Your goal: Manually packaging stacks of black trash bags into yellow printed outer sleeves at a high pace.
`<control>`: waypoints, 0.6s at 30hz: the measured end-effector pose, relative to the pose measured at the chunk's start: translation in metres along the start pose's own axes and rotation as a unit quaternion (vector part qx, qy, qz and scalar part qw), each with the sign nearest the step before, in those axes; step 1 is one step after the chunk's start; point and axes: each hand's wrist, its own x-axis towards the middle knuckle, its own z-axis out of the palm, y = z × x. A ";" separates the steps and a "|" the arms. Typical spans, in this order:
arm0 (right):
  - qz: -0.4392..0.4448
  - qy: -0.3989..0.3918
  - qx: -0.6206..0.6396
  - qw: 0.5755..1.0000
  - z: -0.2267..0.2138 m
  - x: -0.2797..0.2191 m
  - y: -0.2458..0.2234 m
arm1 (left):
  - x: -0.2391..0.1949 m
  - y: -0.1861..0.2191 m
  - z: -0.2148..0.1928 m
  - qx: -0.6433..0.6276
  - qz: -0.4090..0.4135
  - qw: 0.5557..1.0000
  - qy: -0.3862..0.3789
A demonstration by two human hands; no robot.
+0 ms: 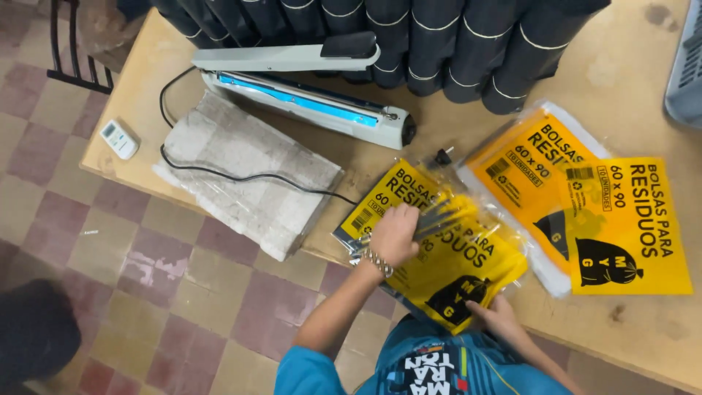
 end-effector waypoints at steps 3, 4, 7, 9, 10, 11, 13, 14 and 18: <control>-0.028 -0.012 -0.016 0.999 -0.011 0.001 -0.009 | -0.005 0.000 -0.037 -0.085 -0.076 0.993 0.010; -0.021 -0.014 -0.013 1.000 -0.010 -0.012 -0.017 | 0.000 -0.008 -0.038 -0.084 -0.076 0.994 0.002; -0.084 -0.009 0.045 0.995 -0.017 -0.047 -0.059 | 0.029 -0.029 -0.044 -0.037 -0.175 0.983 0.032; -0.078 -0.030 0.071 0.994 -0.019 -0.083 -0.088 | 0.042 -0.046 -0.039 -0.094 -0.231 0.968 -0.021; -0.076 -0.034 0.070 0.994 -0.020 -0.087 -0.092 | 0.040 -0.040 -0.044 -0.093 -0.235 0.967 -0.023; -0.062 -0.039 0.083 0.994 -0.022 -0.090 -0.096 | 0.038 -0.035 -0.049 -0.048 -0.229 0.972 -0.029; -0.044 -0.044 0.098 0.993 -0.025 -0.085 -0.089 | 0.023 -0.022 -0.040 -0.001 -0.222 0.974 -0.039; -0.051 -0.038 0.085 0.994 -0.026 -0.074 -0.080 | 0.012 -0.015 -0.027 0.074 -0.145 0.985 0.050; -0.021 -0.020 0.093 0.995 -0.053 -0.126 -0.114 | -0.040 0.000 0.028 0.126 0.140 0.952 0.241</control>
